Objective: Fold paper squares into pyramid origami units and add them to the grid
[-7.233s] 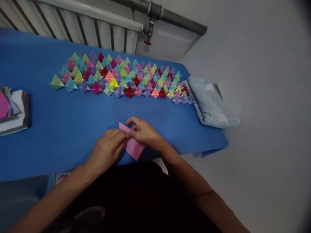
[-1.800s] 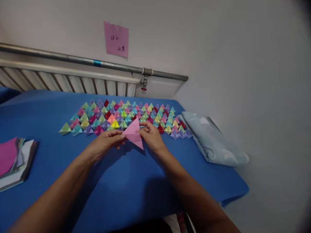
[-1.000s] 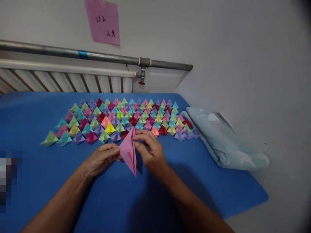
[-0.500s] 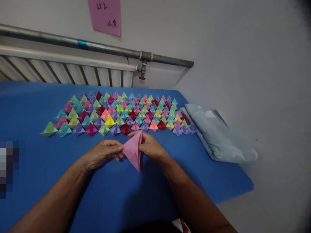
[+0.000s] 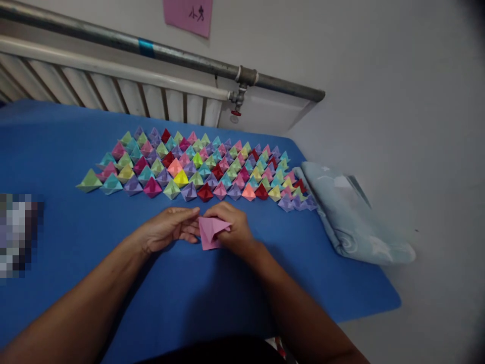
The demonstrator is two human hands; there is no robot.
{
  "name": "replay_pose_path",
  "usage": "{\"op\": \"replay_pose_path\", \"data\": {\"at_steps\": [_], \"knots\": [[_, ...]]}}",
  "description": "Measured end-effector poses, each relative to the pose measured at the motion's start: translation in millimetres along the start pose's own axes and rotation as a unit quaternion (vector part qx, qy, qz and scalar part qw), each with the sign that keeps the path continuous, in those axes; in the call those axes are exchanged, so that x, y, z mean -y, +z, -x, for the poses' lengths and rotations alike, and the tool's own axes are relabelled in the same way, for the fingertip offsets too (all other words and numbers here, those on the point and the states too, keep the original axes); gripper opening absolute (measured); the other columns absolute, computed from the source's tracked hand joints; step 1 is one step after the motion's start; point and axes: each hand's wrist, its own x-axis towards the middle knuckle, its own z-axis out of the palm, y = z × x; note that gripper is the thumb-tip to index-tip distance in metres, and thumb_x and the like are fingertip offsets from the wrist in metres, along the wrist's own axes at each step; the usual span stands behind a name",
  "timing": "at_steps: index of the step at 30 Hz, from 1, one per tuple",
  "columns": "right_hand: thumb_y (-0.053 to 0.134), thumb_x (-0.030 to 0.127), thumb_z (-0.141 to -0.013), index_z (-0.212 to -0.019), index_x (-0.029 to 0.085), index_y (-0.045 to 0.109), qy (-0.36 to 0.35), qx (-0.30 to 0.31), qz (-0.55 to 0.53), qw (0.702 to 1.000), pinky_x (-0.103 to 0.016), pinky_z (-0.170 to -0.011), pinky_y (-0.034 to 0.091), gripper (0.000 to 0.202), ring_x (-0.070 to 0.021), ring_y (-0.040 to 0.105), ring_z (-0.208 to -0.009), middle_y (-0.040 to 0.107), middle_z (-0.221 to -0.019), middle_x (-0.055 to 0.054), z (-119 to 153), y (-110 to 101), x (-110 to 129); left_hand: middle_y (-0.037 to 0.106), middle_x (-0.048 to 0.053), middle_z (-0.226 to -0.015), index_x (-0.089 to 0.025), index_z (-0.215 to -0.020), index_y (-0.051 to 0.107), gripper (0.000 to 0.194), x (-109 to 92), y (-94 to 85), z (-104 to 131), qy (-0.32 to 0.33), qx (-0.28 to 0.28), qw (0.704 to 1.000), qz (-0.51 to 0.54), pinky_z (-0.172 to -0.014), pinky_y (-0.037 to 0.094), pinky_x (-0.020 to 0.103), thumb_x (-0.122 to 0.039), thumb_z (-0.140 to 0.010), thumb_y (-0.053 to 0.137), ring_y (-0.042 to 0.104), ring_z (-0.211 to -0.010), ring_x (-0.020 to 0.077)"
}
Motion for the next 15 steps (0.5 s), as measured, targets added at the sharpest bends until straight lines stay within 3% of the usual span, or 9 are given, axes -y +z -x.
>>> {"op": "replay_pose_path", "data": {"at_steps": [3, 9, 15], "knots": [[0.052, 0.009, -0.074, -0.093, 0.023, 0.069, -0.024, -0.007, 0.026, 0.999, -0.032, -0.084, 0.051, 0.029, -0.0178, 0.063, -0.088, 0.070, -0.093, -0.004, 2, 2, 1, 0.078, 0.012, -0.073, -0.010, -0.081, 0.078, 0.046, 0, 0.6, 1, -0.002, -0.004, 1.000, -0.005, -0.057, 0.057, 0.023, -0.049, -0.061, 0.092, 0.072, -0.062, 0.0170], [0.058, 0.023, -0.087, -0.094, 0.023, 0.068, -0.053, -0.008, 0.034, 0.998, -0.034, -0.084, 0.052, 0.012, -0.0194, 0.063, -0.093, 0.068, -0.095, -0.006, 2, 6, 3, 0.076, 0.008, -0.068, -0.011, -0.072, 0.076, 0.046, -3, 2.6, 4, -0.013, -0.026, 1.000, 0.000, -0.054, 0.056, 0.023, -0.045, -0.051, 0.097, 0.069, -0.056, 0.0148], [0.055, 0.013, -0.084, -0.103, 0.021, 0.068, -0.122, -0.021, 0.037, 0.992, -0.032, -0.082, 0.054, 0.024, -0.0184, 0.066, -0.092, 0.071, -0.097, -0.007, 3, 9, -7, 0.073, 0.007, -0.062, -0.010, -0.068, 0.074, 0.050, -7, -1.4, 5, -0.030, -0.036, 0.998, -0.030, -0.053, 0.056, 0.023, -0.047, -0.044, 0.098, 0.067, -0.053, 0.0136]]}}
